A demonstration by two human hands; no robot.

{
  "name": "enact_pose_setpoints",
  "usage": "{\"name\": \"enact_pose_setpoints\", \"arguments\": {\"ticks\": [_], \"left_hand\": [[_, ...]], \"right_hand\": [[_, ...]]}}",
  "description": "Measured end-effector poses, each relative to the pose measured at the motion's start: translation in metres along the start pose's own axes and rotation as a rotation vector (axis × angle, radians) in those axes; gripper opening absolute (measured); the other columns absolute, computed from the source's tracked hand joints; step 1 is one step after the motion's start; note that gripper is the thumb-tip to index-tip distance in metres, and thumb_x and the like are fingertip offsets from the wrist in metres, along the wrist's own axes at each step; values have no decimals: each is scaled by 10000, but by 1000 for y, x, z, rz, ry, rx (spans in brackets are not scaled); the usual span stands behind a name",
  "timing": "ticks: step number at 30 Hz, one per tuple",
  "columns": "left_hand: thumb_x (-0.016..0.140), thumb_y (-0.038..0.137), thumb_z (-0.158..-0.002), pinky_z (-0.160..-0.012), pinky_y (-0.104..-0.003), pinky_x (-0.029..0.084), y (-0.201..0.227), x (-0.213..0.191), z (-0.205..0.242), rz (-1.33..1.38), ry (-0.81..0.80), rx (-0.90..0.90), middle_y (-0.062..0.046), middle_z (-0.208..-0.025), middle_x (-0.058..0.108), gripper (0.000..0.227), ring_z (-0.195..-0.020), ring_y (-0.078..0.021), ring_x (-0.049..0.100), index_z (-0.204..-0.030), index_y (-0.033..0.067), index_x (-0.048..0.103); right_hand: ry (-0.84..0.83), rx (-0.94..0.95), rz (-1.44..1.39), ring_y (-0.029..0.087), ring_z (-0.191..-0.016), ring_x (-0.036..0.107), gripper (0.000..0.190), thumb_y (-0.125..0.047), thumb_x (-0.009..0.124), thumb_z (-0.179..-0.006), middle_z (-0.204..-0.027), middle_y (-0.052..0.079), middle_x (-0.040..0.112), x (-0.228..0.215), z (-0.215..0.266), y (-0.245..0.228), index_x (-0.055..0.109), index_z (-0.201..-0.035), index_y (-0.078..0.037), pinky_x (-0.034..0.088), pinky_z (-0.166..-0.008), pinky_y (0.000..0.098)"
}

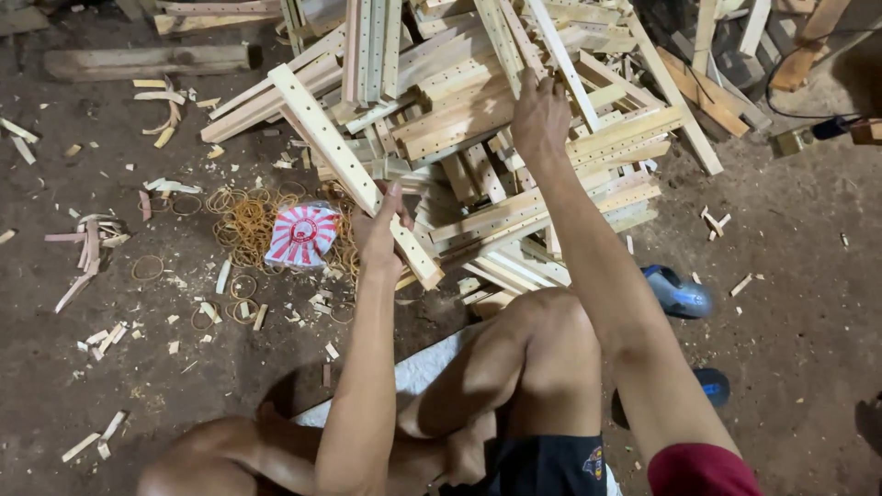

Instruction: Picking up wooden slats from a pile, aligning them into small bundles, and securing each bundle with a rubber band.

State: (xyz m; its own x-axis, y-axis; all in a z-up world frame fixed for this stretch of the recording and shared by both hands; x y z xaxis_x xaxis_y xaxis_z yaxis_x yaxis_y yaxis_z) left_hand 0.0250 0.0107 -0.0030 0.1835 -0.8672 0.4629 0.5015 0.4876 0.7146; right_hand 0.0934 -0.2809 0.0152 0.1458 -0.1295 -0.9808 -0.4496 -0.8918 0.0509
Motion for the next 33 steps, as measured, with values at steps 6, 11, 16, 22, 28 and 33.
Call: {"name": "enact_pose_setpoints", "arguments": {"ticks": [6,11,16,22,28,33], "left_hand": [[759,263,-859,-682,-293,533,6,7,1,-4,7,-27,-42,-822,673,712,-489,-100,465,-1492,92,480],[733,264,-907,-578,-263,529,7,9,7,75,-71,67,-17,-738,570,475,-526,-104,547,-1239,59,461],[743,501,-926,-637,-279,603,-24,-17,-30,-60,-59,104,-94,-934,633,637,-707,-157,634,-1288,32,509],[745,545,-896,-756,-301,599,-10,-3,-6,51,-136,231,-123,-1056,633,775,-848,-170,667,-1353,-1,439],[883,400,-812,-688,-268,573,-16,-29,-2,-24,-18,188,-104,-1029,604,899,-812,-150,643,-1475,13,415],[859,399,-841,-616,-224,583,-35,-40,-28,4,-3,233,-96,-898,667,850,-750,-133,692,-1487,64,421]], "right_hand": [[318,-203,-508,345,-948,659,356,102,596,-952,-1089,164,666,-7,14,2,482,-1259,-37,606,-920,510],[172,-176,-931,441,-1211,600,325,-85,517,-1072,-1259,284,602,-78,94,-34,462,-1384,-13,527,-1018,534],[103,-349,-1167,221,-956,583,318,-190,459,-1095,-1020,128,559,-94,178,-77,460,-1394,-83,502,-877,385],[136,-537,-857,410,-942,638,347,-109,578,-1015,-1000,164,551,-78,244,-111,537,-1354,-47,549,-810,502],[323,-537,-765,308,-831,571,362,-41,574,-985,-954,108,465,-56,260,-123,538,-1345,-53,516,-758,429],[415,-519,-787,326,-821,540,353,-85,577,-999,-923,111,481,-67,257,-133,561,-1349,-36,467,-789,436]]}}
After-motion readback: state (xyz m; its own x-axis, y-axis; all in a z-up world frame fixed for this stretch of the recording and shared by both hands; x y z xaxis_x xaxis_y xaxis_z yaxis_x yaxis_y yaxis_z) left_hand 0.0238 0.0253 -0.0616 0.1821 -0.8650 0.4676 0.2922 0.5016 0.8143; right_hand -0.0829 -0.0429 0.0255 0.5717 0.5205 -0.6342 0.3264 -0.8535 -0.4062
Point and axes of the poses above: each hand's wrist, its own z-axis away from the middle knuckle, its own x-axis out of the palm, y = z × x, the point moved 2 cm from there along -z, towards the middle knuckle
